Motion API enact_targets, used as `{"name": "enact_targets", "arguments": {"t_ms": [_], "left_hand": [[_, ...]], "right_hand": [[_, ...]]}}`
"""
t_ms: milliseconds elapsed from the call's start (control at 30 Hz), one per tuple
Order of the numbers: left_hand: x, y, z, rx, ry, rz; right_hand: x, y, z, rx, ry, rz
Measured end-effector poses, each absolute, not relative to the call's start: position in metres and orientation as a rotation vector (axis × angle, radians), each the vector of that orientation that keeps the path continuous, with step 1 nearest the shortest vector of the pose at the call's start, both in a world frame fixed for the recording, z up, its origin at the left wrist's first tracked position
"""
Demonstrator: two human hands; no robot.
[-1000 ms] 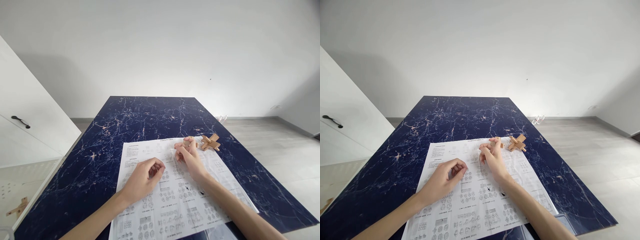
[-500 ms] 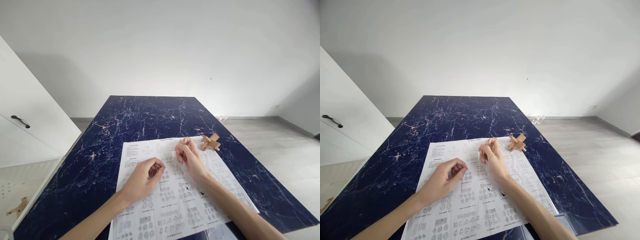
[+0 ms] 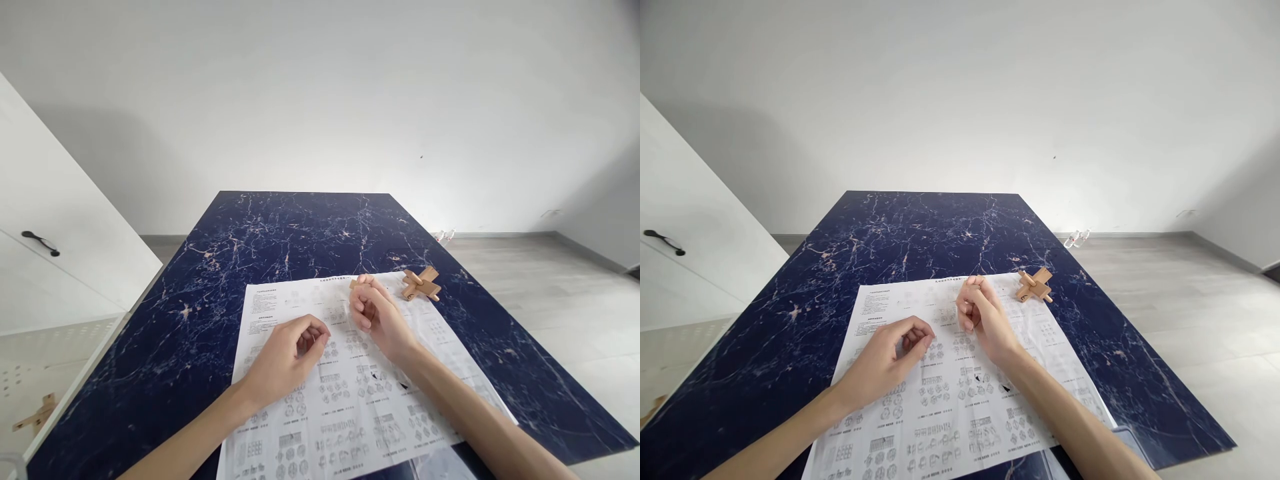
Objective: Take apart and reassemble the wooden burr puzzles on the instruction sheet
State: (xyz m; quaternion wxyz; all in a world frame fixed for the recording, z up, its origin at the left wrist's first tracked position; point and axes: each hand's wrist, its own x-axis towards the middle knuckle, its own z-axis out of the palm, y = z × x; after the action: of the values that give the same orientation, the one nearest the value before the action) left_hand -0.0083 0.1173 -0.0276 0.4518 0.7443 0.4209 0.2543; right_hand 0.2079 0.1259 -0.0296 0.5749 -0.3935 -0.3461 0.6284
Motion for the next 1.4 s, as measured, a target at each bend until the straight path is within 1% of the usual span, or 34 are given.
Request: {"name": "enact_targets", "arguments": {"t_ms": [200, 400, 633, 800, 933, 1167, 1267, 1400], "left_hand": [[-0.008, 0.116, -0.024, 1.841, 1.036, 0.611], [-0.008, 0.116, -0.025, 1.839, 1.027, 0.637], [-0.010, 0.115, -0.029, 1.816, 1.045, 0.696], [-0.013, 0.114, -0.034, 1.780, 1.071, 0.750], [-0.014, 0.114, -0.036, 1.757, 0.935, 0.760], [-0.013, 0.113, -0.028, 1.667, 0.688, 0.643], [-0.013, 0.112, -0.023, 1.636, 0.765, 0.706], [-0.012, 0.111, -0.019, 1.594, 0.899, 0.848]], "right_hand": [[0.211, 0.129, -0.034, -0.925, -0.809, 1.481], [0.212, 0.130, -0.039, -0.827, -0.900, 1.630], [0.215, 0.126, -0.050, -0.488, -1.081, 1.825], [0.217, 0.125, -0.060, -0.277, -1.199, 1.903], [0.216, 0.123, -0.063, -0.214, -1.296, 1.999], [0.215, 0.122, -0.064, -0.001, -1.331, 2.114], [0.215, 0.121, -0.062, -0.058, -1.325, 2.091], [0.214, 0.118, -0.056, -0.271, -1.318, 1.973]]}}
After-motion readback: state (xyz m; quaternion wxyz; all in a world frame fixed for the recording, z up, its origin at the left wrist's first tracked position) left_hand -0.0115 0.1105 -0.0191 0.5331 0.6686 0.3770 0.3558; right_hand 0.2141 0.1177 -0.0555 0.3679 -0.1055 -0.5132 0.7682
